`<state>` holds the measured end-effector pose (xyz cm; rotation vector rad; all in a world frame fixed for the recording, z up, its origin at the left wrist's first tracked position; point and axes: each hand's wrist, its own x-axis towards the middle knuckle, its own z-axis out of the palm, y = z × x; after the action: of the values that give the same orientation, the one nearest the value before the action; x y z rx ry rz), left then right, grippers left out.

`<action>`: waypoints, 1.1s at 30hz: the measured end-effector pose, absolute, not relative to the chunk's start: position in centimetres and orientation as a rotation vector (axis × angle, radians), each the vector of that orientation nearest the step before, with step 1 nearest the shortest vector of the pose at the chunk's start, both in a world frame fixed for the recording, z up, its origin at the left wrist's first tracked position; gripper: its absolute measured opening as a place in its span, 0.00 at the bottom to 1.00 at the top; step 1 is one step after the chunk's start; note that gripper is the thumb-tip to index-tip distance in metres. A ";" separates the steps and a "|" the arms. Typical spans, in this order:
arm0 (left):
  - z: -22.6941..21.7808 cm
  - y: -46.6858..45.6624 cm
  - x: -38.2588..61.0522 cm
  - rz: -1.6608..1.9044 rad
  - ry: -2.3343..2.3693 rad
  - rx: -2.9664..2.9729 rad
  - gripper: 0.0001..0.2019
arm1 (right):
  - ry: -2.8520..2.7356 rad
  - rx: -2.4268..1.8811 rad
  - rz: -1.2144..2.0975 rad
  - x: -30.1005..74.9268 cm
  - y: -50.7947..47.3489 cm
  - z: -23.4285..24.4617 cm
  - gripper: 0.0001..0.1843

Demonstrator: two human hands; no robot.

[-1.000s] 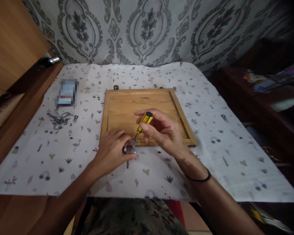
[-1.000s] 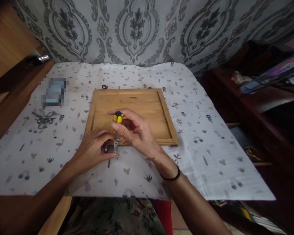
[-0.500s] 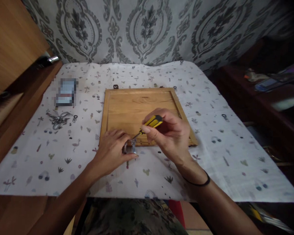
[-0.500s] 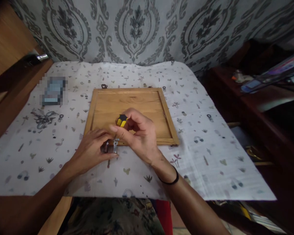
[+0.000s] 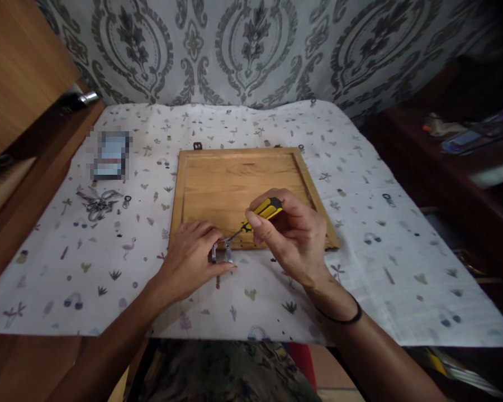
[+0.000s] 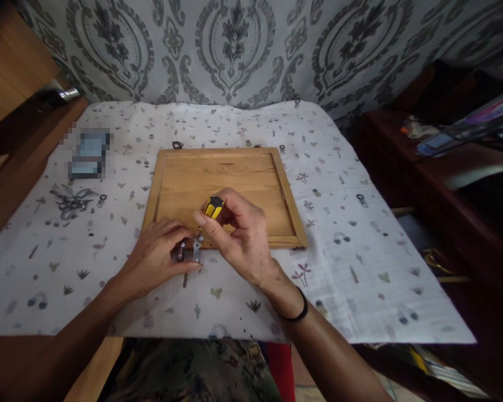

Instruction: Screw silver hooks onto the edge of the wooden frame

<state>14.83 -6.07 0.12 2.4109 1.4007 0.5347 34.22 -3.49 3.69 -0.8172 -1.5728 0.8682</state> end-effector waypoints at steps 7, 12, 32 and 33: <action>0.3 -6.1 15.0 0.519 1.415 2.400 0.22 | -1.619 -0.831 0.836 34.4 -3.6 3.5 0.10; 0.4 -6.0 15.0 0.511 1.407 2.384 0.22 | -1.782 -0.811 0.645 34.4 -3.5 3.4 0.08; 0.5 -6.2 14.8 0.434 1.403 2.437 0.20 | -1.769 -0.902 0.732 33.5 -2.8 3.2 0.12; 0.5 -6.2 14.8 0.436 1.406 2.435 0.19 | -1.767 -0.902 0.728 33.5 -2.8 3.2 0.12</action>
<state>14.83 -6.24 0.49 2.4352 1.4061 0.4356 33.49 -2.78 3.21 -0.9015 -1.7666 0.7284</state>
